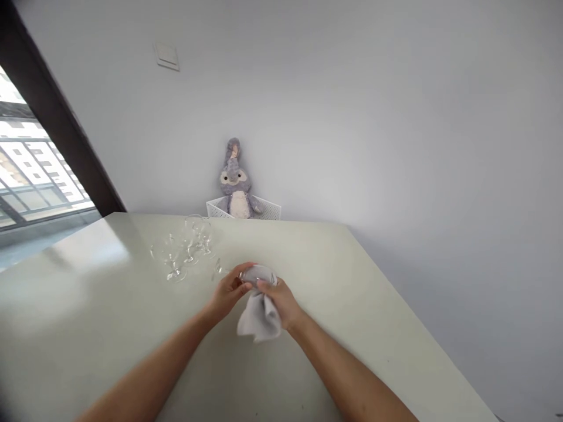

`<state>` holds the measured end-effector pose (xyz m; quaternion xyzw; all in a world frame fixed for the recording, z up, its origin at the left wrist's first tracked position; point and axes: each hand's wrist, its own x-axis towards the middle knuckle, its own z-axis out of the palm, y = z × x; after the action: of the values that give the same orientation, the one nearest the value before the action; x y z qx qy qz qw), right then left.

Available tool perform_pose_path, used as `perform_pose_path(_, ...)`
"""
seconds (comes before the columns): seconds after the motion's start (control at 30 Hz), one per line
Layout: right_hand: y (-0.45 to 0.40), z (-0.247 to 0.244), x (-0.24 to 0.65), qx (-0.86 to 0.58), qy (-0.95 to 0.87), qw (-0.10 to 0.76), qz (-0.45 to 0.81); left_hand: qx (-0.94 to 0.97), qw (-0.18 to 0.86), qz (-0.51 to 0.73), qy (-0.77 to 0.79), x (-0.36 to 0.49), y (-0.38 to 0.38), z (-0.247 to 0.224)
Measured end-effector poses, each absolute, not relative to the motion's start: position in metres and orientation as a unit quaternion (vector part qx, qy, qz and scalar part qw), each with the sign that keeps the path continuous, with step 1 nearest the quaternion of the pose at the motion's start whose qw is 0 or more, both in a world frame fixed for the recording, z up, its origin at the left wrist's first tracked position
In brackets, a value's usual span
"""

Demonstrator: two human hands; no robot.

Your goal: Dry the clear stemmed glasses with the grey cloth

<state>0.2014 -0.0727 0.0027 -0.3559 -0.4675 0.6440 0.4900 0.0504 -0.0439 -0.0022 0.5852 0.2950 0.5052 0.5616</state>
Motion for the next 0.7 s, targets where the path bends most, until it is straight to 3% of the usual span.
perform_pose_path(0.17,-0.079,-0.01,0.195,-0.445,-0.638,0.467,0.42,0.605,0.55,0.456,0.35,0.047,-0.038,-0.01)
perform_pose_path(0.4,-0.073,0.005,0.196,-0.34,-0.386,0.519,0.683,0.585,0.56,0.521,0.269,0.052,-0.047,-0.004)
perform_pose_path(0.47,-0.077,0.006,0.194,-0.35,-0.423,0.517,0.657,0.589,0.557,0.512,0.284,0.05,-0.045,-0.006)
perform_pose_path(0.63,-0.084,-0.007,0.19,-0.451,-0.608,0.495,0.427,0.653,0.484,0.464,0.352,0.044,-0.037,-0.012)
perform_pose_path(0.7,-0.083,-0.009,0.19,-0.442,-0.584,0.513,0.448,0.666,0.482,0.455,0.344,0.044,-0.038,-0.009)
